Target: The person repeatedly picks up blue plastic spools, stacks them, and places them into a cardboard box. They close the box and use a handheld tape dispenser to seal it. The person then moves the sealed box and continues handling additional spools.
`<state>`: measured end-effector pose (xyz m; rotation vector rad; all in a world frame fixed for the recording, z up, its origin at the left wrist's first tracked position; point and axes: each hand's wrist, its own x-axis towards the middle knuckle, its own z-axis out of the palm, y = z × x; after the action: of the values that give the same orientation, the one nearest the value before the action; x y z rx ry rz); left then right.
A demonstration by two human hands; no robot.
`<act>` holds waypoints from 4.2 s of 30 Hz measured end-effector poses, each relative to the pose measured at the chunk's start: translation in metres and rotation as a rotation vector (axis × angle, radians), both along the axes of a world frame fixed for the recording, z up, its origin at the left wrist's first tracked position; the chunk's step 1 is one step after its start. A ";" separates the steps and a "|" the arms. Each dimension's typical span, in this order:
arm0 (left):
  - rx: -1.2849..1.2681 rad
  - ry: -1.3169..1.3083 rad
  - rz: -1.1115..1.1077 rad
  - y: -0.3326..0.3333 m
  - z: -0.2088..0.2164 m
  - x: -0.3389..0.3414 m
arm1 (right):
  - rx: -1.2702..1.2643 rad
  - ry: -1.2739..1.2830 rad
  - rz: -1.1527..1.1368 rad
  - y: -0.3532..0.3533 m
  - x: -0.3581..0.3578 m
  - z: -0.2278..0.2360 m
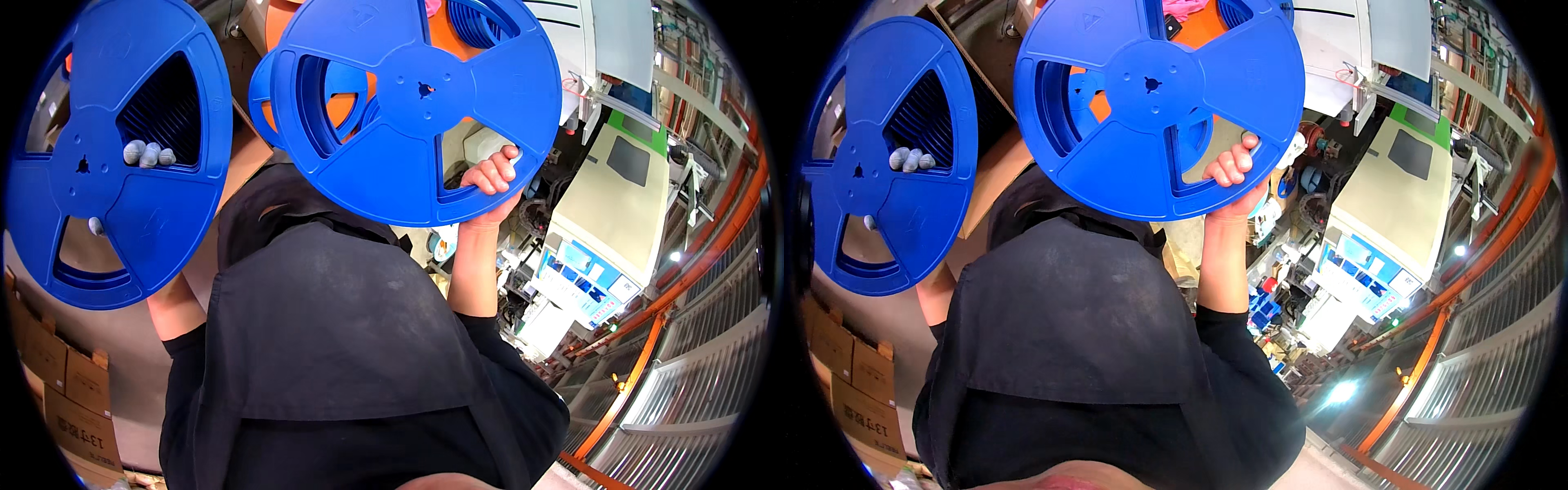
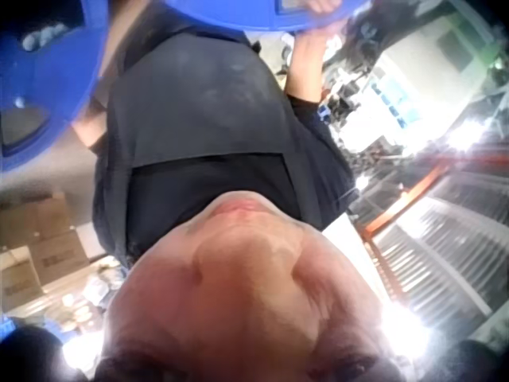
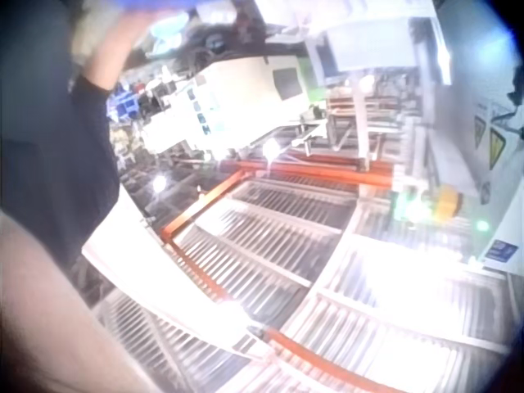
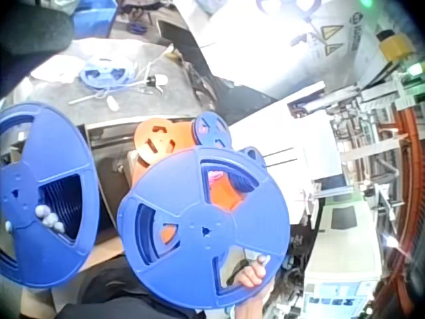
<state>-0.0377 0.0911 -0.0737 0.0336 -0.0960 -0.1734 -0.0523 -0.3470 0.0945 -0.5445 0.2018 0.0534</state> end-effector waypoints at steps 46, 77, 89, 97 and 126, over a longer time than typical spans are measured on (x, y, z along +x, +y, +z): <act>0.668 1.383 0.279 0.024 -0.235 -0.103 | -0.442 0.314 0.179 0.023 0.046 -0.024; 2.005 -0.307 0.545 -0.143 0.088 0.025 | -0.082 0.064 0.500 0.078 0.033 0.013; 1.979 -0.190 0.455 -0.155 0.079 0.034 | -0.067 0.031 0.568 0.080 0.030 0.016; 2.569 0.589 0.077 0.042 0.001 -0.047 | 0.049 0.000 0.413 0.059 0.033 0.010; 1.571 0.153 0.453 -0.101 0.065 0.000 | 0.069 -0.136 0.524 0.078 0.059 0.003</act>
<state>-0.0380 -0.0097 -0.0091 1.5938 0.2223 0.2401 0.0067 -0.2687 0.0971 -0.5182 -0.0791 0.5291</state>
